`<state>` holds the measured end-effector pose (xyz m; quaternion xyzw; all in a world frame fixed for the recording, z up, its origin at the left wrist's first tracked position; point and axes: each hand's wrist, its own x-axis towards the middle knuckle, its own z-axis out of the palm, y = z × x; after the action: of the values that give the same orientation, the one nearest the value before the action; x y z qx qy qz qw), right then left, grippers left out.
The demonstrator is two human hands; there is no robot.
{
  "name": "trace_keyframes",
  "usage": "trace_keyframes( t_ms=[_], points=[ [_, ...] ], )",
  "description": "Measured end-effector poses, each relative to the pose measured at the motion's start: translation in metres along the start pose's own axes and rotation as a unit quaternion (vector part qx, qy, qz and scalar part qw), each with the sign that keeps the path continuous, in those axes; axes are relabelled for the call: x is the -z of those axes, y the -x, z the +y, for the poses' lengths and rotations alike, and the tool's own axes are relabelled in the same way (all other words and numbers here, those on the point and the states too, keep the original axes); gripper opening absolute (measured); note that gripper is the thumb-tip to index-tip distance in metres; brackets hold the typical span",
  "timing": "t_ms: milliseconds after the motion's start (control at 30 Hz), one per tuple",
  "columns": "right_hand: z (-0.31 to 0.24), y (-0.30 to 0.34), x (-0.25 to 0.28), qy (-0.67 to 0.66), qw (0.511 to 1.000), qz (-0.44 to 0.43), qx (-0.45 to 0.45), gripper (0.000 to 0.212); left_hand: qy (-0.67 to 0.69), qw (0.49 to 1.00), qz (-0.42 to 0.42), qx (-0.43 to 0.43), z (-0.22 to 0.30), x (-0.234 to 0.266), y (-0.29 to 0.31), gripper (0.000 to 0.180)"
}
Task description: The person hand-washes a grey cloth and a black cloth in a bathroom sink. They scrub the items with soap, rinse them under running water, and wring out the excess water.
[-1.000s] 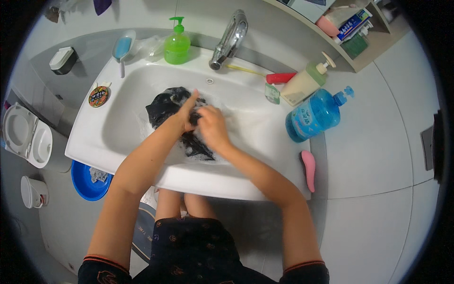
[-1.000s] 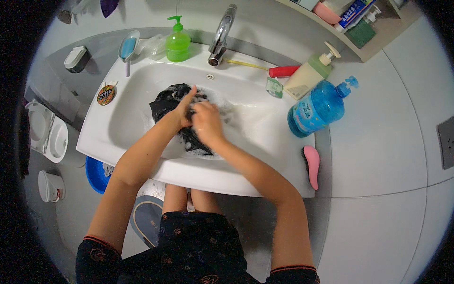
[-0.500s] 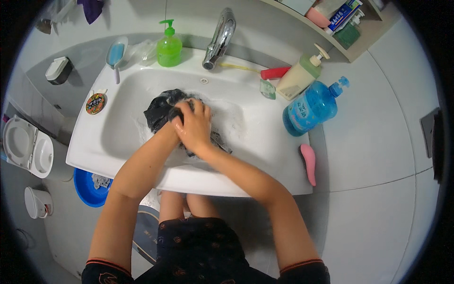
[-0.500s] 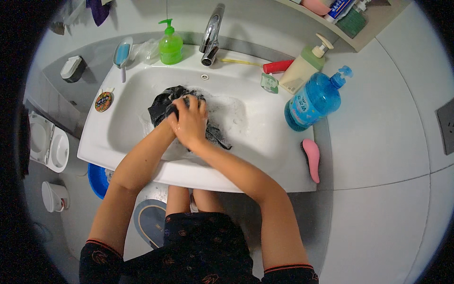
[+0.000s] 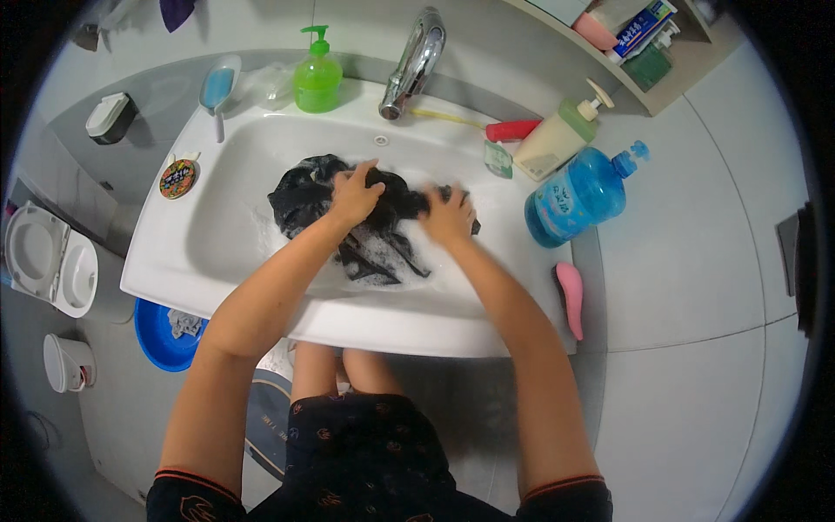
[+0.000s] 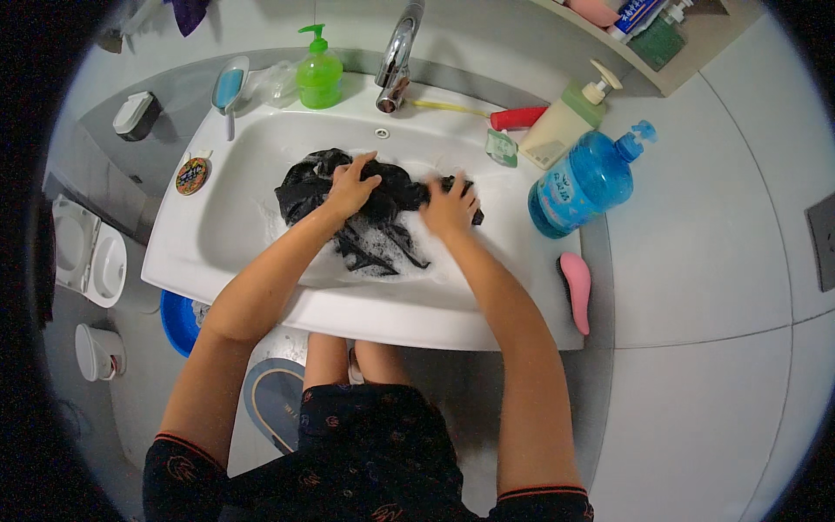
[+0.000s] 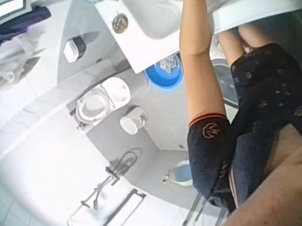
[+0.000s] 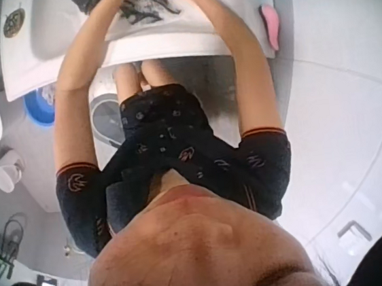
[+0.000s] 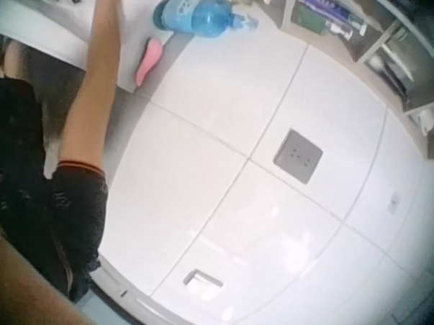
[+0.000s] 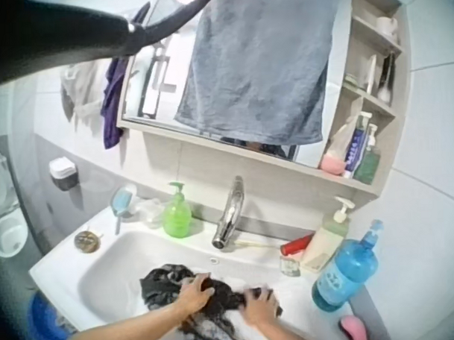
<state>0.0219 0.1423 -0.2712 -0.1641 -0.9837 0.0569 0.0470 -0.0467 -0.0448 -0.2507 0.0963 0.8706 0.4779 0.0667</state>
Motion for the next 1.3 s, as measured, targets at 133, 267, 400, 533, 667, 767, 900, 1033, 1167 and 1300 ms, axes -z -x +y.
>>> trace_keyframes(
  t_ms=[133, 267, 400, 533, 667, 767, 900, 1033, 1167, 1300],
  points=[
    [0.040, 0.016, -0.077, 0.179, 0.956, -0.070, 0.223, 0.050, -0.001, 0.994, -0.074, 0.077, 0.005, 0.000, -0.002, 0.049],
    [-0.006, 0.015, 0.019, 0.073, 0.993, -0.026, 0.087, 0.049, 0.127, 0.975, -0.147, 0.107, 0.003, 0.012, -0.004, 0.051],
    [0.000, 0.022, -0.029, -0.067, 0.985, -0.078, 0.135, 0.045, 0.331, 0.917, -0.133, 0.180, 0.004, 0.003, -0.004, 0.054],
    [-0.002, 0.015, 0.005, 0.048, 0.990, 0.109, 0.081, 0.035, 0.368, 0.893, -0.172, 0.192, 0.008, 0.010, -0.002, 0.066],
    [-0.031, 0.013, 0.004, -0.293, 0.942, 0.054, 0.154, 0.024, 0.413, 0.853, -0.203, 0.245, -0.003, -0.001, -0.011, 0.075],
    [-0.095, 0.040, 0.044, -0.420, 0.861, 0.145, 0.249, 0.014, 0.469, 0.811, -0.249, 0.245, 0.001, 0.022, -0.002, 0.077],
    [-0.136, 0.074, 0.073, -0.352, 0.824, 0.207, 0.393, 0.003, 0.574, 0.717, -0.334, 0.213, 0.011, 0.028, 0.001, 0.071],
    [-0.148, 0.070, 0.075, -0.334, 0.850, 0.240, 0.330, 0.010, 0.486, 0.837, -0.225, -0.109, -0.012, 0.018, 0.018, 0.053],
    [-0.131, 0.019, 0.078, -0.336, 0.903, 0.233, 0.131, 0.017, 0.630, 0.727, -0.251, 0.108, -0.017, 0.000, -0.008, 0.045],
    [-0.145, 0.052, 0.076, -0.294, 0.897, 0.286, 0.163, 0.018, 0.633, 0.692, -0.305, 0.166, -0.019, 0.015, -0.007, 0.044]
  ],
)
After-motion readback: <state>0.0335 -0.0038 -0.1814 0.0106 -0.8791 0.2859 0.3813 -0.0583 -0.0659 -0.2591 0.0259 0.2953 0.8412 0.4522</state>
